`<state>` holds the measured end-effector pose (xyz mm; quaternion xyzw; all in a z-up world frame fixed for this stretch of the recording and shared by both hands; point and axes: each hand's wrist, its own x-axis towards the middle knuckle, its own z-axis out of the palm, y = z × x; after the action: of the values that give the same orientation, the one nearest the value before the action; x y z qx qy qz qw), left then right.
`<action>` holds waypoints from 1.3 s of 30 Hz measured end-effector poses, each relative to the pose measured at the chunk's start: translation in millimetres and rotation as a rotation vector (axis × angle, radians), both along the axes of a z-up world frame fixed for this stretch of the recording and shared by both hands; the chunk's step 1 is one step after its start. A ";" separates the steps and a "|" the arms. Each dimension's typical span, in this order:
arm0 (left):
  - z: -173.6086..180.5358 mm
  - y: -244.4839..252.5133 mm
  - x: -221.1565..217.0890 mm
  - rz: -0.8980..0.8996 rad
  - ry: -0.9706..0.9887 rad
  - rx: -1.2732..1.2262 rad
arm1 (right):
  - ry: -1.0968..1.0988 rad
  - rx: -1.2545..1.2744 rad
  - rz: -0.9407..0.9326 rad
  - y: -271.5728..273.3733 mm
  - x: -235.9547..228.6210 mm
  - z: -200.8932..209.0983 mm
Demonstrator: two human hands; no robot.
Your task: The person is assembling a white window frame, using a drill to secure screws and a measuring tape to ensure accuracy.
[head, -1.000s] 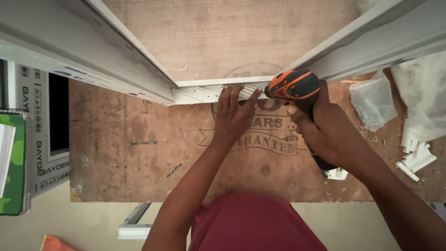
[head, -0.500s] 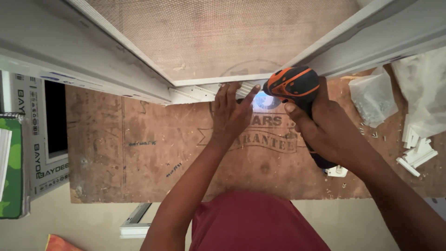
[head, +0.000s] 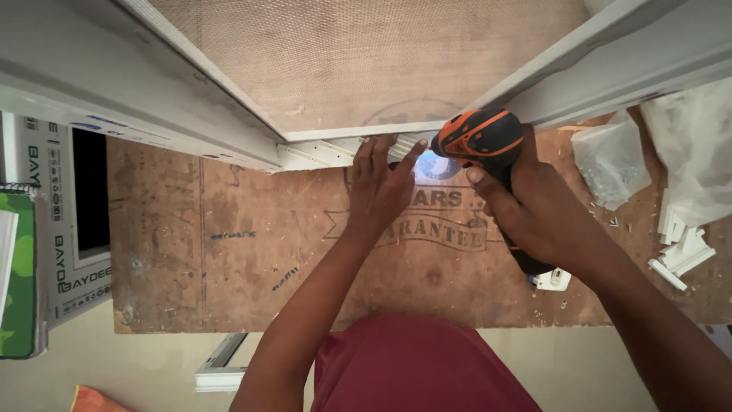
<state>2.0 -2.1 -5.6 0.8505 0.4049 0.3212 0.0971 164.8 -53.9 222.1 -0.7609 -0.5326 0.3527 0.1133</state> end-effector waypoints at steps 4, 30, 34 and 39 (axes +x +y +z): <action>1.9 0.6 -0.6 -0.015 -0.019 -0.004 | 0.019 -0.088 -0.064 2.9 -3.1 3.2; -0.2 -0.2 -0.5 0.008 -0.007 0.024 | 0.017 -0.085 0.010 3.8 1.2 0.6; -0.9 0.7 -0.1 -0.013 -0.019 0.008 | -0.034 -0.123 0.060 3.5 4.4 -0.1; 1.4 -1.2 0.1 -0.020 -0.048 0.022 | -0.105 -0.100 0.073 -3.1 7.0 5.3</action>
<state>2.1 -3.3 -4.2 0.8478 0.3902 0.3449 0.1005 171.8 -57.0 227.4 -0.7630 -0.5471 0.3424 0.0342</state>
